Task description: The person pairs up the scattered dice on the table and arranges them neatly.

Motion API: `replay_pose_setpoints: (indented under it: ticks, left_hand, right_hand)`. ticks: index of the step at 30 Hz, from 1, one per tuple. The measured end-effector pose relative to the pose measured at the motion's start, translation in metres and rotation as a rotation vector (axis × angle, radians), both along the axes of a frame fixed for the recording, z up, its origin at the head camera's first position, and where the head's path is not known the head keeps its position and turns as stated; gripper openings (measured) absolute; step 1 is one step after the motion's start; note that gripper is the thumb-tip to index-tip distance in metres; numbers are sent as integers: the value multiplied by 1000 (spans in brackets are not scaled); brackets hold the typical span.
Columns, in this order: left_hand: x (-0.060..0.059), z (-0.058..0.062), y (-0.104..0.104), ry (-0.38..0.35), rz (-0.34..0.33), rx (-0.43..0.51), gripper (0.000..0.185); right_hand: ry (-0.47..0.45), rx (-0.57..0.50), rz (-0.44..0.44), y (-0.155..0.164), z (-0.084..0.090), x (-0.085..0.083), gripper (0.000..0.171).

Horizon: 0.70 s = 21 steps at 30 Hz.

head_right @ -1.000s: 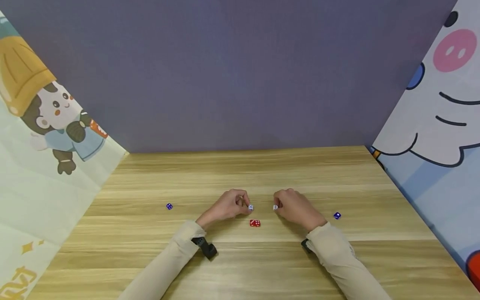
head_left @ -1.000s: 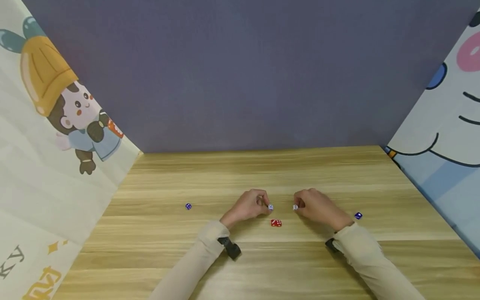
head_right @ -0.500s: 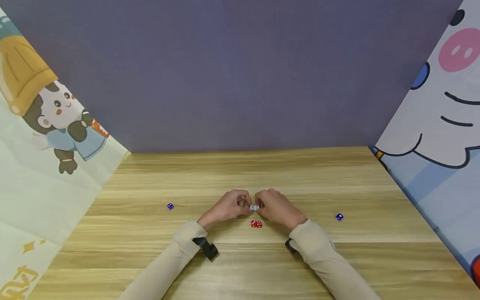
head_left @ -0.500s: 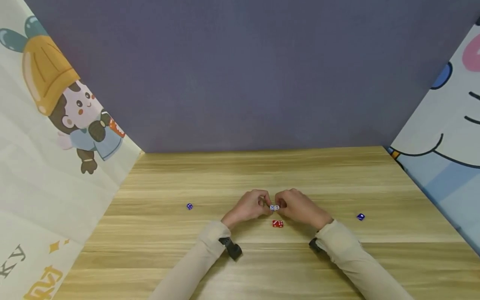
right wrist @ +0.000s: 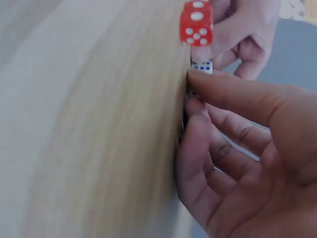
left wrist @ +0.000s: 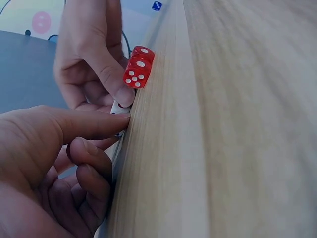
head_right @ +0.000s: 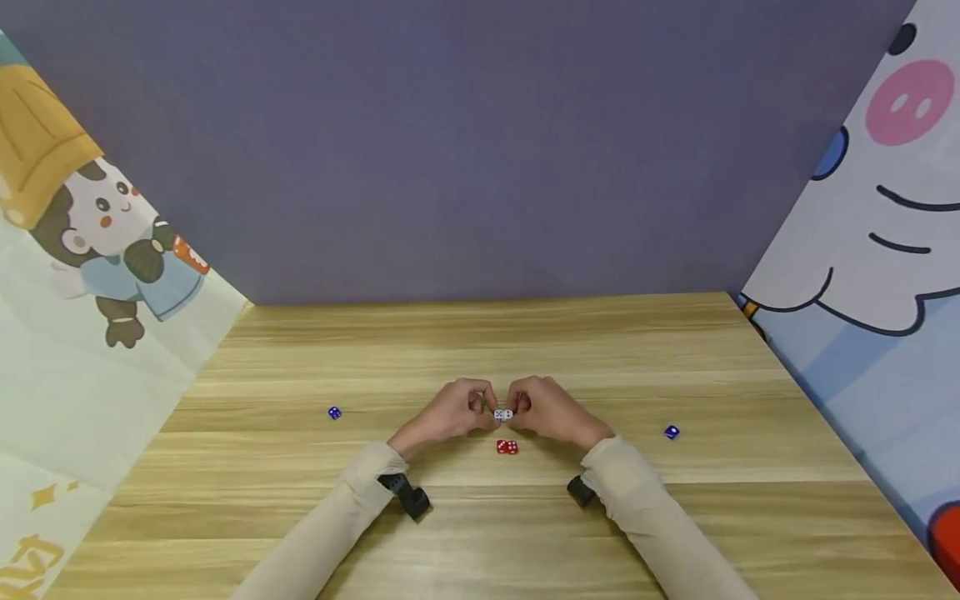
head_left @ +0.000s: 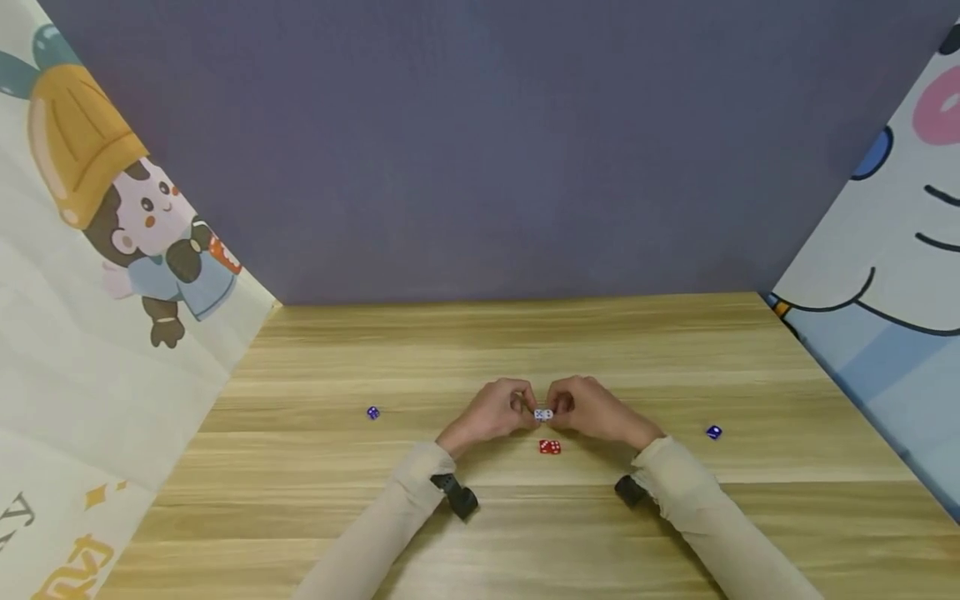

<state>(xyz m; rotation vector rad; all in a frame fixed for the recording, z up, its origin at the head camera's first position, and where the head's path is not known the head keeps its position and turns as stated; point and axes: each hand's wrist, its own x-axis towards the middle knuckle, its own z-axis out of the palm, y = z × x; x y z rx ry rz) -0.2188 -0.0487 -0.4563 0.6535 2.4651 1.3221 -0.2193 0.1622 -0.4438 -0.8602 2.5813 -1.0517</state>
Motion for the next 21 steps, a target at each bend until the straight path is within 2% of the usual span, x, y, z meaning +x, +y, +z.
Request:
replay_pose_setpoints:
  ticks: [4,8,21]
  left_hand:
    - [0,1,-1,-19,-1,9,15]
    - [-1,0,-1,-24,-3,18,14]
    - [1,0,-1,-27,5,-1,15]
  right_hand:
    - [-115,-64,-9,4,-3,-4,9]
    - [-166,-95,-11,6,-4,-5,12]
    - [-197,-120,-32,5,-4,-3,12]
